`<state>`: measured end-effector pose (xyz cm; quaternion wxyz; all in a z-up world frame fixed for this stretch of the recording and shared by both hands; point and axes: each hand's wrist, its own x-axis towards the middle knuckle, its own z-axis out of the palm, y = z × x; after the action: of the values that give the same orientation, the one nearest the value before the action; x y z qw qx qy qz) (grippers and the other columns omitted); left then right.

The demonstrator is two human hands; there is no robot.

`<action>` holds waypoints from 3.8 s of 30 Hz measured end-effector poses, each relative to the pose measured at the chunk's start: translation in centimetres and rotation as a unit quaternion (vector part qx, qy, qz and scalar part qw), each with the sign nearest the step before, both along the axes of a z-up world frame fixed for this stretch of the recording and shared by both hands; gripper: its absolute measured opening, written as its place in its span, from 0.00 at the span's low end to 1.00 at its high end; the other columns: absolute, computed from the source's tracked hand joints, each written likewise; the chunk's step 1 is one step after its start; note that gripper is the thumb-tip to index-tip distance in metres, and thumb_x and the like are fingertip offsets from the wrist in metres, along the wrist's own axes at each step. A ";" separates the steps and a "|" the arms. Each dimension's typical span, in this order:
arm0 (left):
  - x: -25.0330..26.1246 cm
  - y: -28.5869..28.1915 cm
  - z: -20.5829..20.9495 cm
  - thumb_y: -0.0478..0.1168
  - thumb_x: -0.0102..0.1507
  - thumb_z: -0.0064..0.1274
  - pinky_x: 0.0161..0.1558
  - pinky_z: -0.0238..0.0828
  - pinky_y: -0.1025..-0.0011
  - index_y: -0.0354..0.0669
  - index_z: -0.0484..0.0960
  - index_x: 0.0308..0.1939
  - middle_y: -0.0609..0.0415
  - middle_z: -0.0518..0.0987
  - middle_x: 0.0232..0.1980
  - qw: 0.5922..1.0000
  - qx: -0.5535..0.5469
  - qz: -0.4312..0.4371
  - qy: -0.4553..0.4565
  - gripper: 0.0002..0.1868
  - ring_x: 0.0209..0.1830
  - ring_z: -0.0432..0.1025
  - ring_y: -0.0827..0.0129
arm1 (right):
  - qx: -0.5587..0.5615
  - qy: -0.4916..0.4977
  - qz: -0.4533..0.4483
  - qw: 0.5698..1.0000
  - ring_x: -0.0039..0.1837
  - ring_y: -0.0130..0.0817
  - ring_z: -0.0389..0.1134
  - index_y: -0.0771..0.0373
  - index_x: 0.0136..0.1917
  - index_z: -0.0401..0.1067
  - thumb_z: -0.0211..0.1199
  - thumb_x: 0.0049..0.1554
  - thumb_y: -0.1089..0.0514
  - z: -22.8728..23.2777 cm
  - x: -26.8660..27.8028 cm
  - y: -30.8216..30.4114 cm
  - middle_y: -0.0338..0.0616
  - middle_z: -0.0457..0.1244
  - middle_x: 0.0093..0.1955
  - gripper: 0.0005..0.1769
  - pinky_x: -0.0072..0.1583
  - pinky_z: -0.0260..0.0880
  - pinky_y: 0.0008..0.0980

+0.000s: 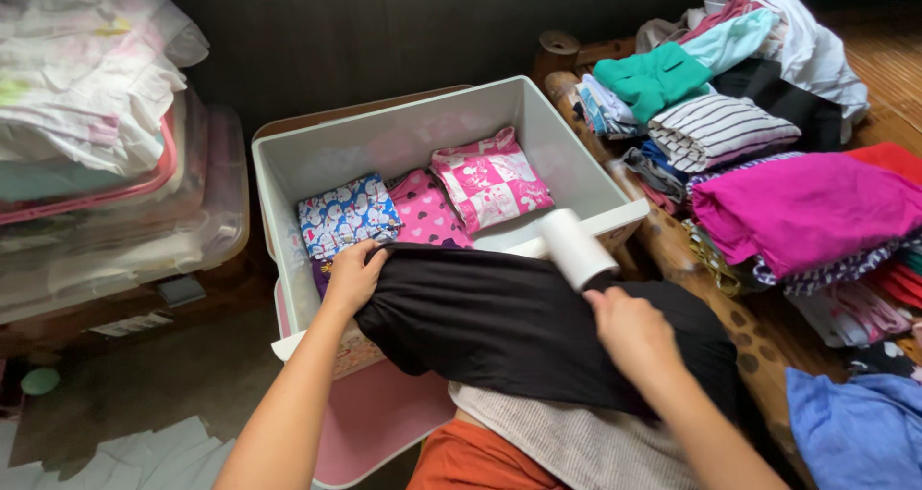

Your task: The person cleans lint from various clothing items using a lint roller, then folds them and places them into a storage bin.

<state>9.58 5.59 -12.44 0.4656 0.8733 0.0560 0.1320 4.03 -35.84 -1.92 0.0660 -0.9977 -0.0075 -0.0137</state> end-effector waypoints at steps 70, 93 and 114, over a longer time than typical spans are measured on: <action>-10.6 -18.4 11.4 0.29 0.53 0.54 0.37 0.70 0.61 0.40 0.67 0.28 0.50 0.68 0.35 0.877 0.155 -0.432 -0.139 0.09 0.38 0.69 0.55 | 0.097 0.039 0.050 0.993 0.33 0.57 0.69 0.58 0.43 0.70 0.60 0.57 0.39 0.0 -15.1 -12.0 0.56 0.67 0.28 0.19 0.35 0.68 0.53; -9.5 -16.5 8.6 0.29 0.50 0.48 0.37 0.70 0.56 0.39 0.70 0.26 0.48 0.72 0.32 0.900 0.173 -0.398 -0.041 0.04 0.37 0.72 0.50 | 0.200 -0.018 -0.083 0.976 0.40 0.66 0.68 0.68 0.39 0.71 0.56 0.61 0.45 -6.8 -15.7 -20.6 0.67 0.64 0.31 0.22 0.38 0.64 0.56; -10.2 -35.2 11.6 0.48 0.72 0.44 0.41 0.69 0.63 0.33 0.73 0.40 0.43 0.74 0.33 0.913 -0.261 -0.315 0.001 0.18 0.34 0.66 0.59 | 0.352 -0.067 -0.222 0.907 0.23 0.38 0.59 0.70 0.32 0.65 0.52 0.67 0.44 0.7 -17.4 -24.5 0.50 0.58 0.21 0.31 0.30 0.58 0.42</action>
<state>-0.66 -29.56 -0.86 0.6940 0.6934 -0.1892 -0.0420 -13.33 -60.34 -1.27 0.4074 -0.8824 0.2147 -0.0962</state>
